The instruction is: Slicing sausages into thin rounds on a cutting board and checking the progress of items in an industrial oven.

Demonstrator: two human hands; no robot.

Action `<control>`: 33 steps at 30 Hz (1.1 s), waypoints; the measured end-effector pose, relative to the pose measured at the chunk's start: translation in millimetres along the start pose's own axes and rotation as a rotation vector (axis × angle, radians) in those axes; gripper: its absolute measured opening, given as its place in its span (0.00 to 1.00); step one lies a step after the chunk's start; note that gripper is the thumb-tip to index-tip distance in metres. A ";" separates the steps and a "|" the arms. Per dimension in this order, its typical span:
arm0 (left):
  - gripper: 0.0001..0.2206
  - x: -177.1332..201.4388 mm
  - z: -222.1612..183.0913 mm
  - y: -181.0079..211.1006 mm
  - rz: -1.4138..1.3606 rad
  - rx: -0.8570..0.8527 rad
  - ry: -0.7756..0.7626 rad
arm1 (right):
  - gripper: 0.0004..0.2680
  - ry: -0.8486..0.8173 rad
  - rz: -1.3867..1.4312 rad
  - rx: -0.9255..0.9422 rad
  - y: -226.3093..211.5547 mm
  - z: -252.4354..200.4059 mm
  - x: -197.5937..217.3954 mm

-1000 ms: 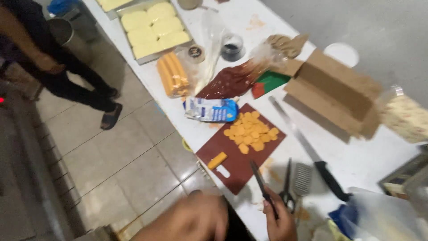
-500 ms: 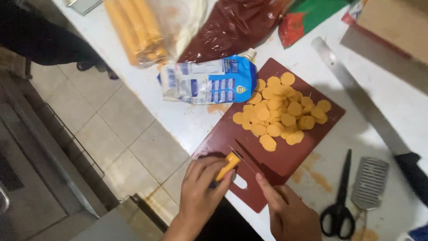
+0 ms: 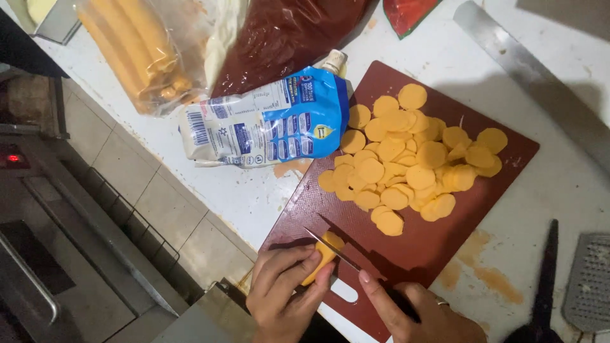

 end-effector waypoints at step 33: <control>0.13 1.6 -1.4 -0.5 -0.032 -0.026 0.021 | 0.35 -0.014 -0.067 -0.115 -12.3 -4.9 20.8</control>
Point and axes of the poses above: each hand's wrist, its own z-axis towards the middle knuckle, its own x-axis out of the back of the hand, y = z × x, the point moved 7 cm from there along z, towards the middle knuckle, and after that the axes turned 13 degrees about -x, right-handed, at the moved point
